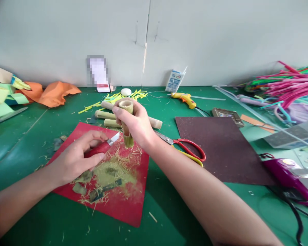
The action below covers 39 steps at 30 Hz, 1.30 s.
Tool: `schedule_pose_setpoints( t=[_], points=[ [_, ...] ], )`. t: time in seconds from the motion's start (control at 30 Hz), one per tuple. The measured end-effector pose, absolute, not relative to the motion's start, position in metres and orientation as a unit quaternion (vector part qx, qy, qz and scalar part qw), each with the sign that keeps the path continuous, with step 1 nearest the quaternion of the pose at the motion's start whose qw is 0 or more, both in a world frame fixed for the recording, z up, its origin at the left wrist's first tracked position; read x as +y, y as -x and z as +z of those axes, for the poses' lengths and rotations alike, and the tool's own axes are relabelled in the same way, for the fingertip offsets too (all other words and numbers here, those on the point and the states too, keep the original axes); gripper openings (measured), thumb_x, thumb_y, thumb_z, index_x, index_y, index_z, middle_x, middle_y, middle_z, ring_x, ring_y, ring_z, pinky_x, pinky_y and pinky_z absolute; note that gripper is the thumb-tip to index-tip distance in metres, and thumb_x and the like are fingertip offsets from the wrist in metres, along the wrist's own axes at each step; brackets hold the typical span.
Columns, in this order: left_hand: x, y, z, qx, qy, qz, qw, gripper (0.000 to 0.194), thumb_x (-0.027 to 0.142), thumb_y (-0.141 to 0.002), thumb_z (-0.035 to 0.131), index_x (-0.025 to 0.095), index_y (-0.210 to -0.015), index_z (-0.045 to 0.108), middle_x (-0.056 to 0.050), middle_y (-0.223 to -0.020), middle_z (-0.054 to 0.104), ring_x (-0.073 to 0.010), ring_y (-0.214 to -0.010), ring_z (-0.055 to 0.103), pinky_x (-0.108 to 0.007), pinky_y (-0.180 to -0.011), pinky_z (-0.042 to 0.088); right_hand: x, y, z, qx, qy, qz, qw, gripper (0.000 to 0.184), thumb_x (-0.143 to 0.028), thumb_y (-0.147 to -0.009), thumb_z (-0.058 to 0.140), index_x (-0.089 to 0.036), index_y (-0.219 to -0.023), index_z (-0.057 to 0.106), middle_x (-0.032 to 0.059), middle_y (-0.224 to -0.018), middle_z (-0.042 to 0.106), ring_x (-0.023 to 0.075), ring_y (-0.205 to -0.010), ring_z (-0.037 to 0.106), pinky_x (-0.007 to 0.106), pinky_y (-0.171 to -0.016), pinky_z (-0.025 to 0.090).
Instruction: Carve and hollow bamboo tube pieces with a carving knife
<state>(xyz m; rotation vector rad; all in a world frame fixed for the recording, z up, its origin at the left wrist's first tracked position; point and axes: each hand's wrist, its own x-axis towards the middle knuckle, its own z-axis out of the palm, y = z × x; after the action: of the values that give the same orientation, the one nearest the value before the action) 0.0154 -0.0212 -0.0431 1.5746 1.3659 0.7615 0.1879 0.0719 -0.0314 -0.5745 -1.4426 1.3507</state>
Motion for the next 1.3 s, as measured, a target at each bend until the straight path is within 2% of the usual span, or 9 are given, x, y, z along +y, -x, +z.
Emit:
schedule_pose_setpoints(
  t=[0.07, 0.17, 0.3, 0.4, 0.53, 0.7, 0.83, 1.07, 1.3],
  points=[
    [-0.021, -0.017, -0.039, 0.544, -0.643, 0.31, 0.441, 0.033, 0.016, -0.077, 0.058, 0.024, -0.107, 0.05, -0.001, -0.104, 0.062, -0.0161, -0.088, 0.063, -0.023, -0.067, 0.051, 0.071, -0.188, -0.032, -0.601, 0.243, 0.571, 0.504, 0.016, -0.035, -0.082, 0.06, -0.02, -0.083, 0.054, -0.0023, -0.067, 0.053, 0.0107, -0.055, 0.049, 0.025, -0.051, 0.042],
    [-0.02, -0.018, -0.035, 0.534, -0.644, 0.308, 0.454, 0.037, 0.013, -0.076, 0.057, 0.025, -0.111, 0.052, -0.002, -0.117, 0.06, -0.0208, -0.106, 0.06, -0.028, -0.081, 0.054, 0.07, -0.187, -0.034, -0.597, 0.241, 0.578, 0.502, 0.021, -0.041, -0.083, 0.057, -0.02, -0.082, 0.055, -0.0021, -0.064, 0.053, 0.0112, -0.052, 0.049, 0.025, -0.049, 0.042],
    [-0.019, -0.018, -0.032, 0.522, -0.664, 0.305, 0.439, 0.045, 0.013, -0.076, 0.057, 0.026, -0.119, 0.055, -0.003, -0.126, 0.059, -0.0237, -0.117, 0.056, -0.037, -0.097, 0.05, 0.073, -0.189, -0.033, -0.604, 0.225, 0.562, 0.518, 0.031, -0.047, -0.087, 0.049, -0.019, -0.076, 0.058, -0.0011, -0.061, 0.052, 0.0115, -0.053, 0.049, 0.025, -0.052, 0.042],
    [-0.02, -0.017, -0.028, 0.518, -0.683, 0.302, 0.417, 0.046, 0.014, -0.079, 0.057, 0.031, -0.121, 0.057, 0.0, -0.128, 0.059, -0.0227, -0.12, 0.054, -0.04, -0.104, 0.044, 0.074, -0.193, -0.028, -0.634, 0.222, 0.524, 0.524, 0.039, -0.047, -0.088, 0.045, -0.019, -0.064, 0.059, 0.0013, -0.061, 0.052, 0.0133, -0.059, 0.051, 0.028, -0.059, 0.044],
    [-0.021, -0.011, -0.019, 0.534, -0.708, 0.273, 0.373, 0.039, 0.023, -0.084, 0.058, 0.038, -0.12, 0.059, 0.003, -0.124, 0.062, -0.0234, -0.12, 0.054, -0.04, -0.102, 0.046, 0.072, -0.196, -0.018, -0.659, 0.21, 0.517, 0.506, 0.041, -0.044, -0.087, 0.045, -0.021, -0.054, 0.055, 0.0033, -0.061, 0.054, 0.0155, -0.065, 0.054, 0.031, -0.068, 0.046],
    [-0.023, -0.009, -0.013, 0.541, -0.734, 0.246, 0.328, 0.032, 0.033, -0.086, 0.056, 0.038, -0.117, 0.063, 0.004, -0.116, 0.067, -0.0239, -0.111, 0.061, -0.038, -0.095, 0.052, 0.069, -0.194, -0.016, -0.622, 0.166, 0.611, 0.46, 0.031, -0.034, -0.086, 0.046, -0.02, -0.059, 0.048, -0.0001, -0.056, 0.054, 0.0115, -0.049, 0.049, 0.027, -0.051, 0.041],
    [-0.023, -0.013, -0.013, 0.548, -0.726, 0.244, 0.336, 0.033, 0.034, -0.086, 0.057, 0.037, -0.119, 0.061, 0.005, -0.121, 0.064, -0.0219, -0.115, 0.058, -0.037, -0.099, 0.048, 0.069, -0.192, -0.019, -0.609, 0.152, 0.634, 0.45, 0.036, -0.042, -0.09, 0.042, -0.02, -0.062, 0.048, -0.0044, -0.043, 0.046, 0.0094, -0.037, 0.042, 0.025, -0.043, 0.036],
    [-0.023, -0.014, -0.016, 0.563, -0.718, 0.248, 0.325, 0.03, 0.039, -0.084, 0.06, 0.033, -0.113, 0.066, 0.003, -0.118, 0.066, -0.023, -0.112, 0.06, -0.038, -0.099, 0.048, 0.071, -0.191, -0.021, -0.602, 0.173, 0.637, 0.449, 0.053, -0.064, -0.087, 0.038, -0.021, -0.057, 0.049, -0.0044, -0.042, 0.041, 0.009, -0.037, 0.041, 0.025, -0.044, 0.036],
    [-0.02, -0.011, -0.017, 0.539, -0.739, 0.247, 0.318, 0.03, 0.037, -0.088, 0.054, 0.034, -0.116, 0.064, 0.004, -0.121, 0.064, -0.0213, -0.116, 0.058, -0.039, -0.103, 0.045, 0.071, -0.192, -0.02, -0.59, 0.152, 0.667, 0.428, 0.05, -0.054, -0.091, 0.039, -0.02, -0.055, 0.048, -0.0034, -0.043, 0.044, 0.0094, -0.039, 0.043, 0.025, -0.045, 0.037]
  ],
)
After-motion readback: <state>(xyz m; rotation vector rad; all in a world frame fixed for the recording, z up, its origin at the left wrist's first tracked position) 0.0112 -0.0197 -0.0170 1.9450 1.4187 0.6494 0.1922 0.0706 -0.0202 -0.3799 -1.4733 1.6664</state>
